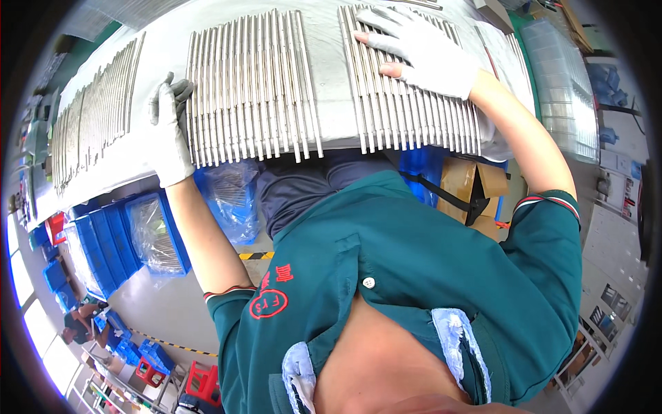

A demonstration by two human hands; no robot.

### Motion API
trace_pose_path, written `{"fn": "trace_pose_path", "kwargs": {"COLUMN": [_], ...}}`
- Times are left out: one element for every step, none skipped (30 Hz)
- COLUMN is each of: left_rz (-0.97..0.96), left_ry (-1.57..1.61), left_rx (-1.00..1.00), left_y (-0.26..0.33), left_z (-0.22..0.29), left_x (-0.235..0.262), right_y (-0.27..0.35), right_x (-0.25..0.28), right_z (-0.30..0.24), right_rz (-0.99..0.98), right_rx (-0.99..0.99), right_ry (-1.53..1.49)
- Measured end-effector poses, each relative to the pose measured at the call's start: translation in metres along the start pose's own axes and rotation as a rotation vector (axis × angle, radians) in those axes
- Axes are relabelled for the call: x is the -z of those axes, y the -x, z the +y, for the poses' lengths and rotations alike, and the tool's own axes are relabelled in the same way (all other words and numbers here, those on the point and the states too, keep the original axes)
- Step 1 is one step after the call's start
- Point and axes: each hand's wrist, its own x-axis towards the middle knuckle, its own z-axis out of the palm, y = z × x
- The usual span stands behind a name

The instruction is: Manually polishing the ends of metal rods using a sanding block at a factory workbench.

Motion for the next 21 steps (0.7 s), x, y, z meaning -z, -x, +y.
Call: {"fn": "trace_pose_path", "kwargs": {"left_rz": [0.005, 0.006, 0.008, 0.005, 0.005, 0.007, 0.015, 0.009, 0.015, 0.016, 0.023, 0.027, 0.009, -0.007, -0.008, -0.016, -0.024, -0.023, -0.029, -0.034, -0.036], "left_ry": [-0.007, -0.002, 0.004, 0.024, 0.022, 0.036, 0.047, 0.057, 0.055, 0.075, 0.091, 0.09, 0.079, 0.064, 0.065, 0.082, 0.099, 0.098, 0.126, 0.154, 0.152], "left_rx": [-0.002, 0.002, 0.006, 0.007, 0.004, 0.02, 0.037, 0.032, 0.033, 0.043, 0.054, 0.056, 0.038, 0.021, 0.019, 0.022, 0.024, 0.023, 0.034, 0.044, 0.041], "left_y": [0.001, 0.001, 0.002, 0.0, 0.0, 0.001, 0.002, 0.001, 0.001, 0.0, 0.0, 0.001, -0.001, -0.002, -0.002, -0.001, 0.0, 0.0, -0.002, -0.003, -0.003], "left_z": [0.0, 0.001, 0.002, 0.001, 0.001, 0.002, 0.002, -0.001, -0.002, -0.001, -0.001, -0.002, -0.001, -0.001, 0.001, 0.001, 0.001, 0.001, 0.0, -0.001, 0.0], "left_x": [0.0, 0.0, 0.0, -0.001, -0.003, -0.005, -0.004, -0.001, 0.0, -0.001, 0.0, 0.001, -0.001, -0.002, -0.002, -0.002, -0.002, -0.001, 0.001, 0.001, 0.0], "right_y": [-0.006, -0.012, -0.018, -0.023, -0.026, -0.029, -0.032, -0.027, -0.023, -0.013, -0.004, 0.005, 0.017, 0.028, 0.039, 0.046, 0.047, 0.048, 0.047, 0.042, 0.035], "right_x": [-0.002, -0.003, -0.004, -0.004, -0.004, -0.004, -0.005, 0.011, 0.011, 0.012, 0.011, 0.01, 0.005, -0.009, -0.019, -0.023, -0.027, -0.03, -0.031, -0.032, -0.03], "right_z": [-0.004, -0.008, -0.012, -0.015, -0.016, -0.016, -0.017, -0.022, -0.019, -0.013, -0.007, 0.001, 0.011, 0.024, 0.034, 0.036, 0.037, 0.035, 0.032, 0.026, 0.019], "right_rz": [0.006, 0.025, 0.044, 0.076, 0.079, 0.11, 0.14, 0.1, 0.1, 0.148, 0.196, 0.178, 0.179, 0.228, 0.276, 0.223, 0.223, 0.167, 0.113, 0.112, 0.115], "right_rx": [0.007, 0.006, 0.005, 0.028, 0.028, 0.043, 0.064, 0.001, 0.007, -0.035, -0.071, -0.101, -0.107, -0.078, -0.046, -0.075, -0.074, -0.045, -0.019, -0.034, -0.035], "right_ry": [-0.003, -0.028, -0.052, -0.031, -0.031, -0.057, -0.084, -0.233, -0.234, -0.236, -0.24, -0.207, -0.203, -0.145, -0.086, -0.148, -0.149, -0.074, 0.001, 0.031, 0.031]}}
